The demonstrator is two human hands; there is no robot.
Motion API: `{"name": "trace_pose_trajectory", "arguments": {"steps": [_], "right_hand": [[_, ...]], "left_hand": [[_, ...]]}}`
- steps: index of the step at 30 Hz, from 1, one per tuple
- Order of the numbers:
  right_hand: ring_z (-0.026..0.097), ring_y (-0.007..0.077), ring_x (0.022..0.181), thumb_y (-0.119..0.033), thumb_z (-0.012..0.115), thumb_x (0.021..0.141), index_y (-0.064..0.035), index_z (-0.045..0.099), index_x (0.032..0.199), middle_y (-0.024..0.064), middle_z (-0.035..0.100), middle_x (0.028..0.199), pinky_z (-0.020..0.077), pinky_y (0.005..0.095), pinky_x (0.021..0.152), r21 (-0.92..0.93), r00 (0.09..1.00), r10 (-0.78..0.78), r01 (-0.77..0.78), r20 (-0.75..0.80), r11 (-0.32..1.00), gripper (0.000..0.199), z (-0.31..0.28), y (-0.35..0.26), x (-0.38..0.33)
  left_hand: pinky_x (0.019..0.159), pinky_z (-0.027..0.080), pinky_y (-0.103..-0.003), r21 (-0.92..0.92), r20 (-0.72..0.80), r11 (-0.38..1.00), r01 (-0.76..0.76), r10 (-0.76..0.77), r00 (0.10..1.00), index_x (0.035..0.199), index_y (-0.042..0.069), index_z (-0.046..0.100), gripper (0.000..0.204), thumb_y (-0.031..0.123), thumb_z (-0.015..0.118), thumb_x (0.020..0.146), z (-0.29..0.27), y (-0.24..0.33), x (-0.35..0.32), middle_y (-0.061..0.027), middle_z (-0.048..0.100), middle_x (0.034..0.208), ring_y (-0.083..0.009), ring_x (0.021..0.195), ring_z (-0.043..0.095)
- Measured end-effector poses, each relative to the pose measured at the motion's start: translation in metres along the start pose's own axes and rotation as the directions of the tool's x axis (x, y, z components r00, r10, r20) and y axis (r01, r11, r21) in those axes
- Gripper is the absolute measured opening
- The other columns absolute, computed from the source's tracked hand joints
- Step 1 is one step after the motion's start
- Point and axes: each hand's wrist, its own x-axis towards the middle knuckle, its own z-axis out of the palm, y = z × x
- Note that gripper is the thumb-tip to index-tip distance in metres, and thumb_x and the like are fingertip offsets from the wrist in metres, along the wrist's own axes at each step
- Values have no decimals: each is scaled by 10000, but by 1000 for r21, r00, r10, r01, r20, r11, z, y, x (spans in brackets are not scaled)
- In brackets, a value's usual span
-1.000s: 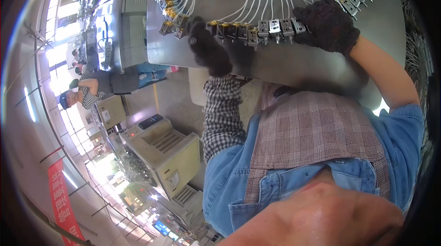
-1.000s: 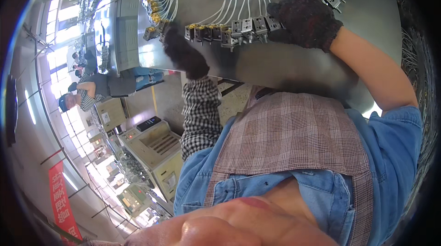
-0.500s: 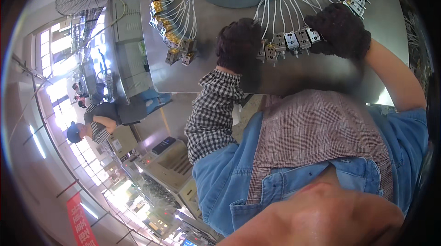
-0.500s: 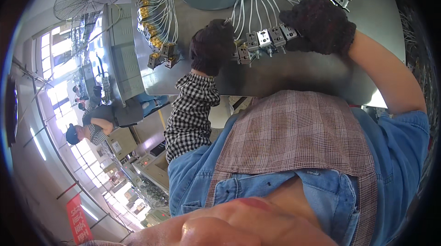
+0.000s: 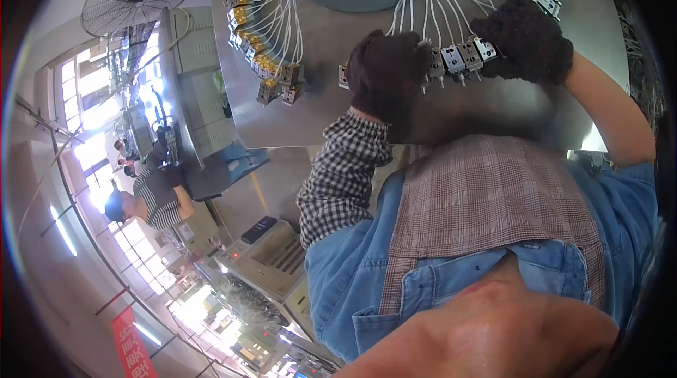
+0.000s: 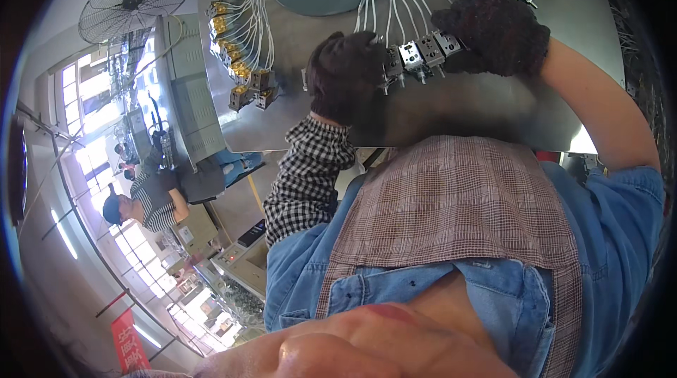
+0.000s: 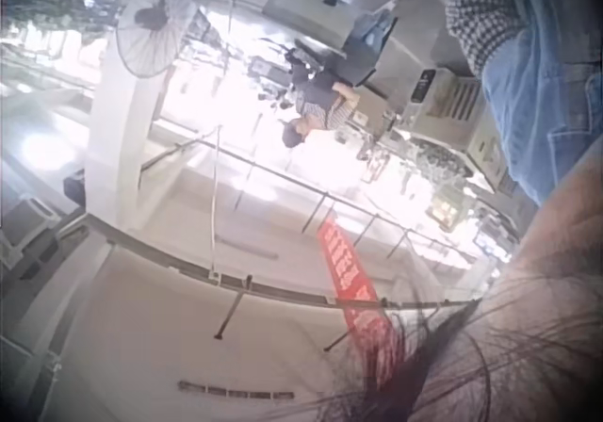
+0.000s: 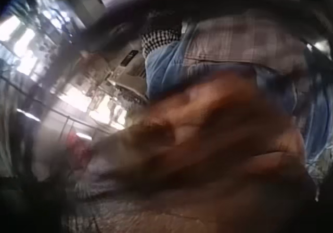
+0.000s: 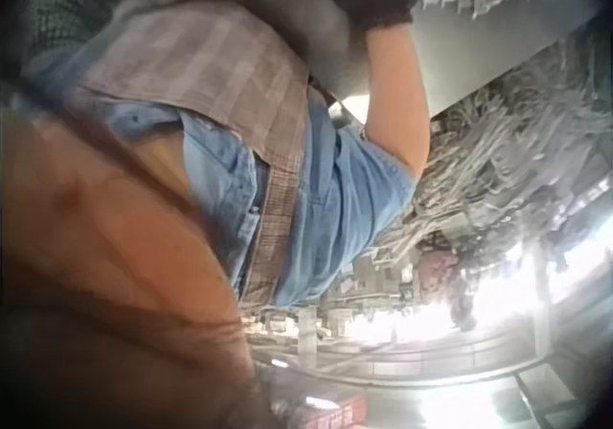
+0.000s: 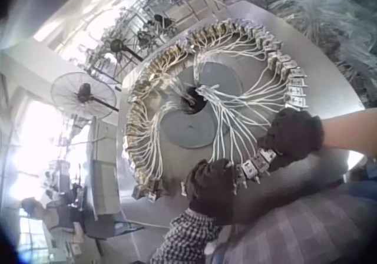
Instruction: Arranging wires and securing clips on a large industrial motor stator.
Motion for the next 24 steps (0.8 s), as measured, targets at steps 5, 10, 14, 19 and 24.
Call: {"name": "trace_pose_trajectory", "arguments": {"steps": [5, 10, 14, 19, 24], "right_hand": [[594, 327, 847, -460, 699, 712, -41, 560, 1103, 144, 617, 842, 448, 436, 807, 10, 996, 49, -49, 69, 999, 590, 0, -1, 1], [595, 324, 833, -445, 722, 690, -54, 564, 1105, 135, 615, 829, 450, 433, 806, 2, 999, 40, -40, 20, 999, 592, 0, -2, -2], [594, 323, 829, -439, 730, 682, -58, 566, 1117, 131, 614, 825, 449, 431, 806, 1, 999, 40, -40, 23, 999, 601, -2, -4, 0], [590, 324, 849, -457, 722, 685, -54, 563, 1131, 138, 616, 854, 447, 429, 816, -2, 996, 63, -63, 61, 998, 622, -5, -6, 1], [601, 296, 896, -482, 690, 721, -68, 563, 1113, 107, 628, 876, 443, 418, 842, -68, 1000, 23, -23, 0, 997, 584, 1, -6, -3]], "left_hand": [[864, 476, -430, -186, -93, 980, 68, -87, 992, 945, 36, 615, 176, 187, 583, 861, -14, 0, -3, -117, 648, 923, -277, 882, 627], [843, 493, -384, -296, -499, 955, 30, -181, 847, 944, -17, 601, 156, 116, 534, 900, -11, -34, -55, -118, 660, 915, -261, 896, 630], [796, 510, -331, -314, -416, 950, 10, -147, 897, 969, 1, 583, 138, 99, 506, 910, 2, -41, -49, -82, 667, 889, -219, 859, 642], [699, 511, -295, 14, -312, 960, 280, -262, 913, 992, 22, 593, 148, 63, 475, 912, 2, -42, -32, -39, 653, 880, -172, 799, 627], [717, 502, -303, -790, 269, 324, 520, -579, 770, 1078, 31, 596, 209, 73, 461, 924, -25, -50, -34, -86, 623, 997, -180, 870, 610]]}}
